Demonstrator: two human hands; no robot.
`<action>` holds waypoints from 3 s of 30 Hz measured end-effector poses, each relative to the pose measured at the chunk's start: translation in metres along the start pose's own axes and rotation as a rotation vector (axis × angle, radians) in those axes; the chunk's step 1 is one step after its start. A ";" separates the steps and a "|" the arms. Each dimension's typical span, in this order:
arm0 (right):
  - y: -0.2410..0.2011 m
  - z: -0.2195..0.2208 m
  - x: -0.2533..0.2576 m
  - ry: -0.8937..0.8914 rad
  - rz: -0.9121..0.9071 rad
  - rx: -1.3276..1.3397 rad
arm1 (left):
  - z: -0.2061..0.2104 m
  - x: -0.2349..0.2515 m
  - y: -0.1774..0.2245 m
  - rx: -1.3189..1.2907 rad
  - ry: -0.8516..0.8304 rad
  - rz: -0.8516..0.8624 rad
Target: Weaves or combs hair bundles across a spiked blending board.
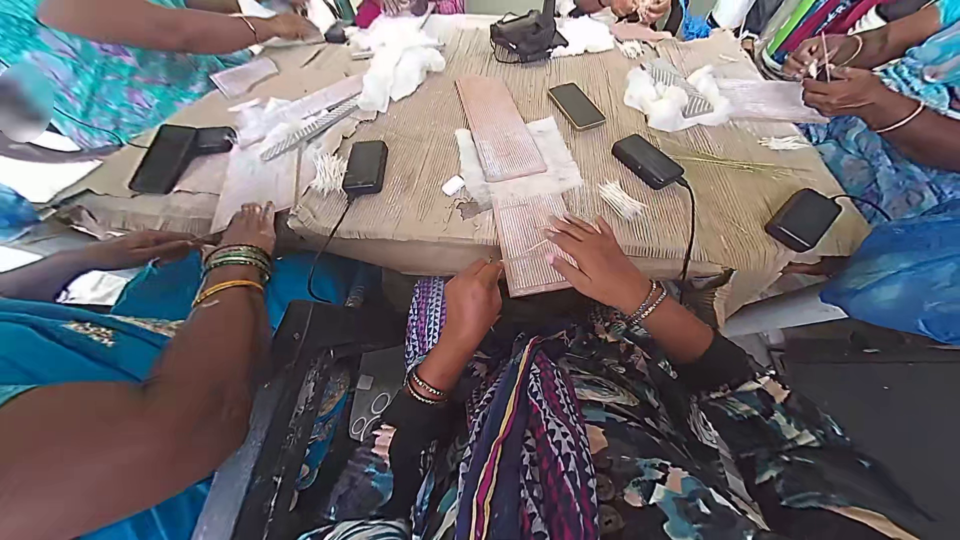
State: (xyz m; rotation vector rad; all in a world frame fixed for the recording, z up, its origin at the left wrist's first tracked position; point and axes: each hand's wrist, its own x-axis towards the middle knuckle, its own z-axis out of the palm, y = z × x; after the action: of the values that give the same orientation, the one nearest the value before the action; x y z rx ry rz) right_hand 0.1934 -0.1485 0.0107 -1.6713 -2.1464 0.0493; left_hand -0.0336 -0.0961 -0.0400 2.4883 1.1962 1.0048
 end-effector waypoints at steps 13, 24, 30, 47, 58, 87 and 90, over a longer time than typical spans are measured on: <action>-0.021 0.000 -0.014 -0.618 0.107 -0.088 | 0.000 -0.006 -0.003 0.007 -0.056 0.064; -0.013 0.028 0.005 -0.356 0.092 -0.056 | -0.004 0.001 -0.002 0.058 -0.019 0.051; -0.027 -0.005 -0.026 -0.519 0.052 -0.074 | -0.007 0.003 0.002 0.052 -0.115 0.078; 0.012 -0.003 -0.001 0.069 0.046 -0.180 | -0.012 0.013 0.001 0.080 -0.080 0.063; 0.096 -0.044 0.029 0.061 0.512 -0.234 | -0.026 0.002 -0.034 -0.019 -0.112 -0.136; 0.037 -0.019 0.015 -0.238 0.374 1.223 | -0.023 0.018 0.000 -0.674 -0.166 -0.371; 0.026 -0.020 0.029 -0.345 0.348 1.212 | -0.033 0.041 0.026 -0.737 -0.272 -0.314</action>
State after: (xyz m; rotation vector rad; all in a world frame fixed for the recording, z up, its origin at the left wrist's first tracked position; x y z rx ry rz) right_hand 0.2182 -0.1183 0.0304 -1.2305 -1.3771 1.4799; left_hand -0.0214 -0.0861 0.0164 1.7301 0.8774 0.7940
